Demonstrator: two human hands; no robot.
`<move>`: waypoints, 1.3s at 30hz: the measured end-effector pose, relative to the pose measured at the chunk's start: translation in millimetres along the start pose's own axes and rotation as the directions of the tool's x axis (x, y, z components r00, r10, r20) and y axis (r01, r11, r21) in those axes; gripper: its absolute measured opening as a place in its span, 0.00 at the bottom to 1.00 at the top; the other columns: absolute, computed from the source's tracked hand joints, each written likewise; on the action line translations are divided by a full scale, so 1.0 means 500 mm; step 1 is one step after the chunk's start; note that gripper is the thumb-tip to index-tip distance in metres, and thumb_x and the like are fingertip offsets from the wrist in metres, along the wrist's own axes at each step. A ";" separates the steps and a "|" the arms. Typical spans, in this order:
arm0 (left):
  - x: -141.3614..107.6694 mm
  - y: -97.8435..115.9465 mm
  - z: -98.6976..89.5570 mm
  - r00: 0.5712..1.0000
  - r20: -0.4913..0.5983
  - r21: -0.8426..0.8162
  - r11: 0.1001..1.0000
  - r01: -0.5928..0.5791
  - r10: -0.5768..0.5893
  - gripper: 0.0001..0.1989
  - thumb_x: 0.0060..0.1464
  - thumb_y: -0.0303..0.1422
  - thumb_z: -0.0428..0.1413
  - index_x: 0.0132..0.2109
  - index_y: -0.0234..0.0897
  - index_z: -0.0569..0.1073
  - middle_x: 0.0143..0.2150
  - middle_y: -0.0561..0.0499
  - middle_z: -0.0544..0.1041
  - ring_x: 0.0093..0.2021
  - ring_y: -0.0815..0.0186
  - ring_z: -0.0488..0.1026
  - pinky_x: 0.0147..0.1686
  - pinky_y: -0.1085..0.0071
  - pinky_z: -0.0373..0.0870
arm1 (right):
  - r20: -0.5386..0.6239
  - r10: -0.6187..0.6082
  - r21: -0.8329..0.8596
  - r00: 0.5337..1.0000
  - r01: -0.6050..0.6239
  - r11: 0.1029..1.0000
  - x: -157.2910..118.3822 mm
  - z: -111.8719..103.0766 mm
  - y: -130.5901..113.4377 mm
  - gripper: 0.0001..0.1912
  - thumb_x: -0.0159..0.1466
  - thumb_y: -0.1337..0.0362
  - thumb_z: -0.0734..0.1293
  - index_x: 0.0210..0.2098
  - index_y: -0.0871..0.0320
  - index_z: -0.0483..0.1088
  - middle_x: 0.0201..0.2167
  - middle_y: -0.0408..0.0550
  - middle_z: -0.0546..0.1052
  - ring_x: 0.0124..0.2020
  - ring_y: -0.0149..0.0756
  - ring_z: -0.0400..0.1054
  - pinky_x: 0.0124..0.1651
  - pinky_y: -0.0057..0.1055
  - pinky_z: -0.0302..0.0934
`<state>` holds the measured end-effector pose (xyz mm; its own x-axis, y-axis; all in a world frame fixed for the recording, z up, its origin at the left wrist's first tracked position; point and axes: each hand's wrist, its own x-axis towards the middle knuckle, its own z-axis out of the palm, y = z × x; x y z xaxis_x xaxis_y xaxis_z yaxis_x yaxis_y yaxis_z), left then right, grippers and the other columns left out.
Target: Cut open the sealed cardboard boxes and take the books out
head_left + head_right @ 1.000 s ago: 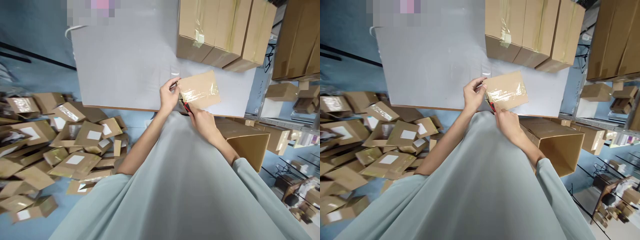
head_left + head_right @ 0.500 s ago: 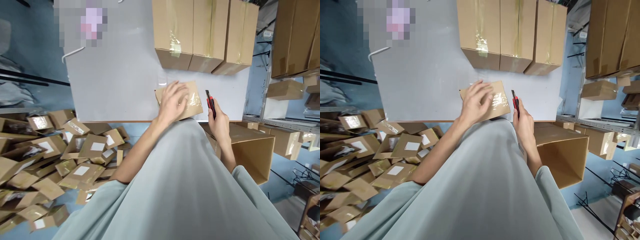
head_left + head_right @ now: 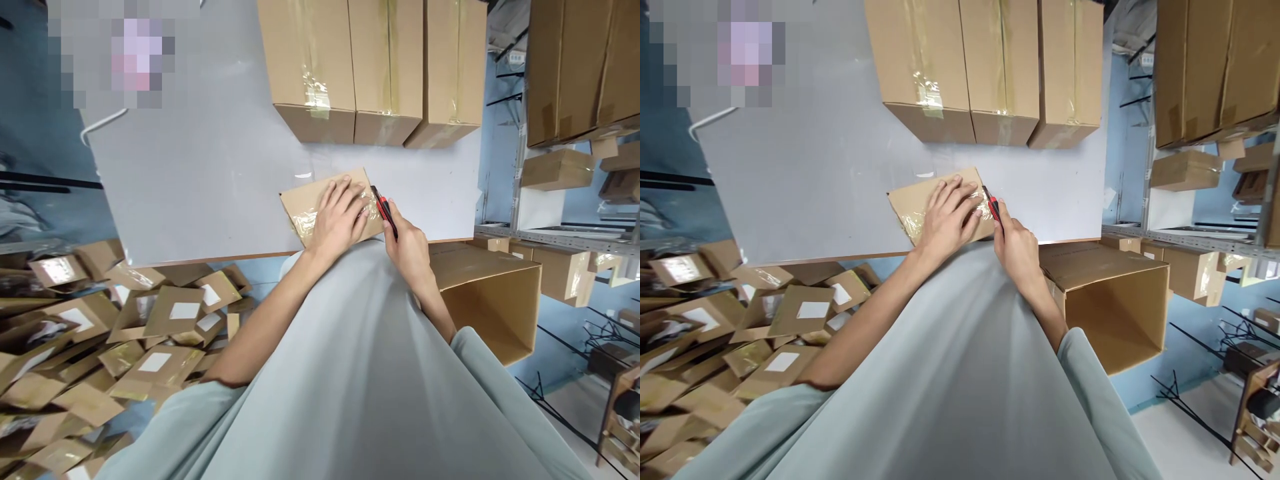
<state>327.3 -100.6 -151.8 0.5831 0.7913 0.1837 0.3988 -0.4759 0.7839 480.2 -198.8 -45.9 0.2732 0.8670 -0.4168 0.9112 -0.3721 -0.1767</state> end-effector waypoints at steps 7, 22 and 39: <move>-0.004 -0.005 0.001 1.000 -0.018 -0.030 1.000 0.002 -0.003 0.19 0.76 0.47 0.54 0.63 0.50 0.82 0.72 0.45 0.79 0.83 0.44 0.63 0.85 0.34 0.48 | 0.087 0.083 -0.108 0.993 -0.074 0.991 0.001 -0.002 -0.033 0.35 0.85 0.62 0.48 0.88 0.57 0.45 0.60 0.63 0.84 0.51 0.47 0.82 0.56 0.37 0.72; -0.008 -0.014 0.002 0.999 -0.020 0.010 1.000 -0.028 0.028 0.19 0.77 0.46 0.53 0.64 0.50 0.81 0.73 0.46 0.79 0.82 0.45 0.64 0.85 0.35 0.48 | 0.049 0.096 -0.043 0.994 -0.094 0.995 -0.008 0.021 -0.032 0.34 0.85 0.63 0.49 0.87 0.60 0.47 0.60 0.61 0.85 0.51 0.47 0.83 0.55 0.36 0.73; -0.013 -0.012 0.001 0.998 0.025 0.158 0.986 -0.059 0.055 0.19 0.79 0.42 0.51 0.67 0.46 0.79 0.75 0.44 0.77 0.83 0.46 0.63 0.84 0.35 0.51 | 0.073 0.155 -0.203 0.985 -0.138 0.969 -0.014 0.026 -0.062 0.38 0.84 0.66 0.54 0.89 0.52 0.36 0.56 0.61 0.82 0.45 0.41 0.85 0.50 0.32 0.76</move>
<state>321.6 -102.9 -158.0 0.6220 0.7538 0.2119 0.4708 -0.5762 0.6681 446.2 -197.8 -49.2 0.3881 0.7721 -0.5033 0.9083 -0.4128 0.0672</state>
